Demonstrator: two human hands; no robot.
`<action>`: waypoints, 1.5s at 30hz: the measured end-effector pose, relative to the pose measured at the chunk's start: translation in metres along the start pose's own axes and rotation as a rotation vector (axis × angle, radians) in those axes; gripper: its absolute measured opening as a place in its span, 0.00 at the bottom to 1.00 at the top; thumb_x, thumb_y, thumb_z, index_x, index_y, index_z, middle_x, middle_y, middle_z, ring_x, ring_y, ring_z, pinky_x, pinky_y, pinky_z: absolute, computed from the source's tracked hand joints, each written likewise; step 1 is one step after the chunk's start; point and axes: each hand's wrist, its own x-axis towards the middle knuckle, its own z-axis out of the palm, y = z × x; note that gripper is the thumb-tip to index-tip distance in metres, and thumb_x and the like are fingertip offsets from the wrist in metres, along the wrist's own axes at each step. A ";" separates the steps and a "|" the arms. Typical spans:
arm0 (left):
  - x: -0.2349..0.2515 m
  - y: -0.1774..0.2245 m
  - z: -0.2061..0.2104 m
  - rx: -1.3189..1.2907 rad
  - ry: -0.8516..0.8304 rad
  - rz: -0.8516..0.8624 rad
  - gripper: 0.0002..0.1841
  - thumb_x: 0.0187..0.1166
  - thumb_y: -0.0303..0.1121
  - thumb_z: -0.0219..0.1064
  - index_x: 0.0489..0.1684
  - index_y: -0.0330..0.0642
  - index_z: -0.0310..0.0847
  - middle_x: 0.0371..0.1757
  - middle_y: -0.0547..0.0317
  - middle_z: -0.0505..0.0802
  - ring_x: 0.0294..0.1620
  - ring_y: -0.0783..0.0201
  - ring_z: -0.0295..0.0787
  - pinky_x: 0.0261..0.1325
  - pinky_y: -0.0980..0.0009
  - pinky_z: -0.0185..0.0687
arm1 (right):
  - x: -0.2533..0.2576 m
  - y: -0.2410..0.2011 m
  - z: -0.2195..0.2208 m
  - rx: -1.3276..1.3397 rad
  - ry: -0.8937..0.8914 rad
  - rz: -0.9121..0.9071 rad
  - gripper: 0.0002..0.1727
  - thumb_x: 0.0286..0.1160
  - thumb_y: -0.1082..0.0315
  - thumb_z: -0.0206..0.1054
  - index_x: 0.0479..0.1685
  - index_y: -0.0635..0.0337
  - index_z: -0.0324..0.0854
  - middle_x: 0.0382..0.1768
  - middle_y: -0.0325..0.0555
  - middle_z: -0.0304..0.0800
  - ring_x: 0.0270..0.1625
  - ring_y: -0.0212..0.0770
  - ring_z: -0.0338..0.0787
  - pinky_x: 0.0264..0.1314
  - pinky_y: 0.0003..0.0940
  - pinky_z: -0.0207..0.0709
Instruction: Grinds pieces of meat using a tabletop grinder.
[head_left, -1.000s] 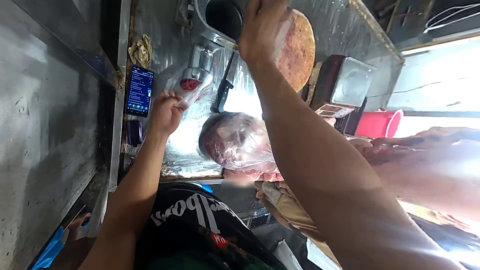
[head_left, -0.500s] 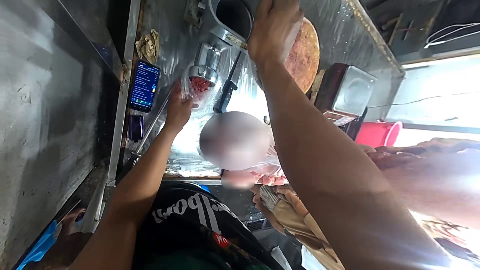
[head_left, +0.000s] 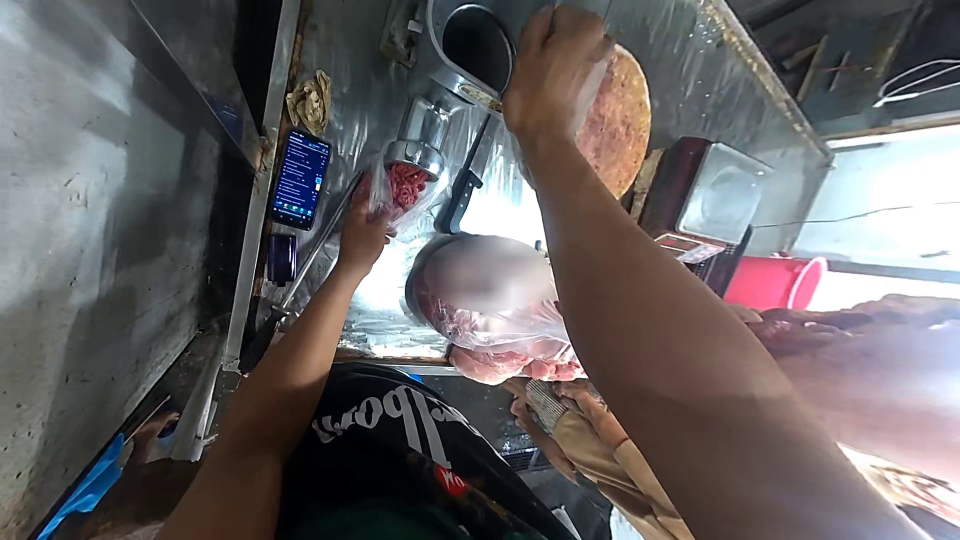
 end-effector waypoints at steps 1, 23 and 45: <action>-0.005 0.005 0.000 -0.077 0.046 0.026 0.15 0.87 0.30 0.60 0.67 0.33 0.78 0.49 0.48 0.93 0.34 0.62 0.92 0.37 0.64 0.91 | 0.000 -0.001 -0.001 0.004 -0.009 0.001 0.22 0.85 0.52 0.46 0.36 0.49 0.86 0.39 0.41 0.92 0.48 0.42 0.93 0.45 0.49 0.80; -0.035 0.024 0.004 -0.018 0.102 0.279 0.19 0.92 0.40 0.56 0.69 0.36 0.75 0.47 0.53 0.90 0.36 0.63 0.91 0.41 0.65 0.91 | -0.001 -0.001 -0.001 -0.022 0.007 -0.008 0.23 0.85 0.54 0.45 0.40 0.51 0.88 0.42 0.43 0.94 0.52 0.43 0.93 0.52 0.48 0.81; -0.085 0.041 0.001 0.542 -0.327 0.465 0.12 0.83 0.34 0.71 0.60 0.42 0.86 0.37 0.58 0.90 0.33 0.66 0.87 0.41 0.66 0.88 | -0.005 -0.003 -0.004 0.015 0.005 0.028 0.23 0.84 0.52 0.46 0.38 0.52 0.86 0.41 0.45 0.93 0.50 0.45 0.93 0.49 0.51 0.80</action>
